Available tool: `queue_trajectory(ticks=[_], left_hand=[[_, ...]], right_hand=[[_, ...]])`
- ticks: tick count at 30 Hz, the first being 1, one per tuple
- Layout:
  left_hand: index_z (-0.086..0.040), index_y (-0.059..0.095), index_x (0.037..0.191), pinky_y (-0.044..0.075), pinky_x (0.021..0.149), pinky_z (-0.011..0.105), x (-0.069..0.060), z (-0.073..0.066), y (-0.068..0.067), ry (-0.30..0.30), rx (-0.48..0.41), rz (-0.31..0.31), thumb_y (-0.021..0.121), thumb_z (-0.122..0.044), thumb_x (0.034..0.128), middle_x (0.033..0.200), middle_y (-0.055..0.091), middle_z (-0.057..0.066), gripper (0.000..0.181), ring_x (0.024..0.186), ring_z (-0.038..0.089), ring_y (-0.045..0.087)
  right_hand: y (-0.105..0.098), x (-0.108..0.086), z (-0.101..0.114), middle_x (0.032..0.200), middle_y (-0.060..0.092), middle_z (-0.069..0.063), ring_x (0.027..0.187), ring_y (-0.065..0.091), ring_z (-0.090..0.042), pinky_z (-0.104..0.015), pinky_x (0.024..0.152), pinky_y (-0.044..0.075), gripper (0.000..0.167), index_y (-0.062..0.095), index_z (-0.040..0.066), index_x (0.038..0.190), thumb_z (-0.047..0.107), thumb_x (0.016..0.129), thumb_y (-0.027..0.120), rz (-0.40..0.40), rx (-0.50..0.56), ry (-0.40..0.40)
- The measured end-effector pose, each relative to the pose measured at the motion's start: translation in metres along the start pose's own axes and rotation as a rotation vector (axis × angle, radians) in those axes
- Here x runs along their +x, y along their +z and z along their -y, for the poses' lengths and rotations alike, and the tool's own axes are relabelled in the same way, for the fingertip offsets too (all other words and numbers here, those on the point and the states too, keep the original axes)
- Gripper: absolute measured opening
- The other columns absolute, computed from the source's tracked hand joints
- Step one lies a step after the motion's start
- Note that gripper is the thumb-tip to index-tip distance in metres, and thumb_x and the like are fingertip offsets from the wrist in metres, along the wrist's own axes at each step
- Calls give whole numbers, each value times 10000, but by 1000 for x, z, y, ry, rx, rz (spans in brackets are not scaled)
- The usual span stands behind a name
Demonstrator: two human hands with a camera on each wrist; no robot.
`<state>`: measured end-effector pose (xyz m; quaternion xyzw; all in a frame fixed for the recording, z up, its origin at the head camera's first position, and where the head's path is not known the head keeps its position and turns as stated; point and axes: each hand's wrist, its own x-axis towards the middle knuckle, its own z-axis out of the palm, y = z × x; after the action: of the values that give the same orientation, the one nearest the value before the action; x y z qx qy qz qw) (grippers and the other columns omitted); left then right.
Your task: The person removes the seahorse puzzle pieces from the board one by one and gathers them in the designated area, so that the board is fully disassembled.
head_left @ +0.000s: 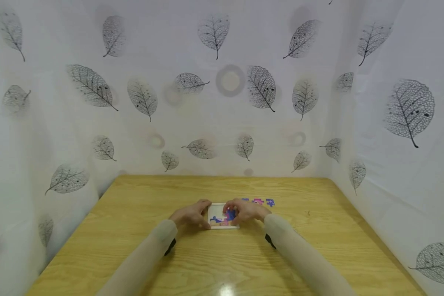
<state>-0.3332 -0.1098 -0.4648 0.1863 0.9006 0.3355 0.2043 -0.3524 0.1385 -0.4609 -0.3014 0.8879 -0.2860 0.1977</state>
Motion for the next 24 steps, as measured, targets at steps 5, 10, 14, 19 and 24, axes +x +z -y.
queue_trajectory(ticks=[5, 10, 14, 19, 24], left_hand=[[-26, 313, 1513, 213, 1202, 535, 0, 0, 0, 4, 10, -3, 838, -199, 747, 1597, 227, 152, 944, 1422, 363, 311], [-30, 315, 1514, 217, 1202, 529, 1, 1, 1, 0, 7, -1, 836, -211, 754, 1593, 240, 144, 940, 1420, 354, 318], [-34, 317, 1513, 215, 1201, 536, 1, 1, 1, -6, 2, 2, 835, -214, 755, 1583, 253, 143, 935, 1421, 355, 314], [-34, 319, 1513, 215, 1203, 531, 1, 0, 0, -4, 3, -4, 835, -210, 751, 1579, 263, 142, 937, 1412, 351, 327], [-26, 317, 1512, 236, 1199, 513, 1, 0, 0, 7, 4, -6, 833, -211, 757, 1566, 279, 136, 933, 1387, 335, 356]], right_hand=[[1, 0, -1, 1090, 577, -27, 901, 540, -174, -324, 795, 454, 395, 645, 210, 1133, 81, 791, 796, -9, 20, -4], [3, 0, -3, 1058, 611, -16, 905, 560, -162, -313, 790, 475, 325, 664, 189, 1123, 48, 841, 743, -21, 57, -25], [3, 0, -5, 998, 639, 2, 888, 565, -154, -306, 762, 482, 237, 685, 185, 1120, 61, 921, 652, -56, 80, -27], [1, 2, -7, 972, 660, 9, 851, 567, -136, -272, 739, 476, 224, 687, 153, 1146, 93, 940, 624, -111, 74, -49], [-2, 0, -7, 992, 677, -26, 858, 574, -145, -288, 748, 485, 241, 684, 102, 1157, 68, 924, 631, -130, 93, -69]])
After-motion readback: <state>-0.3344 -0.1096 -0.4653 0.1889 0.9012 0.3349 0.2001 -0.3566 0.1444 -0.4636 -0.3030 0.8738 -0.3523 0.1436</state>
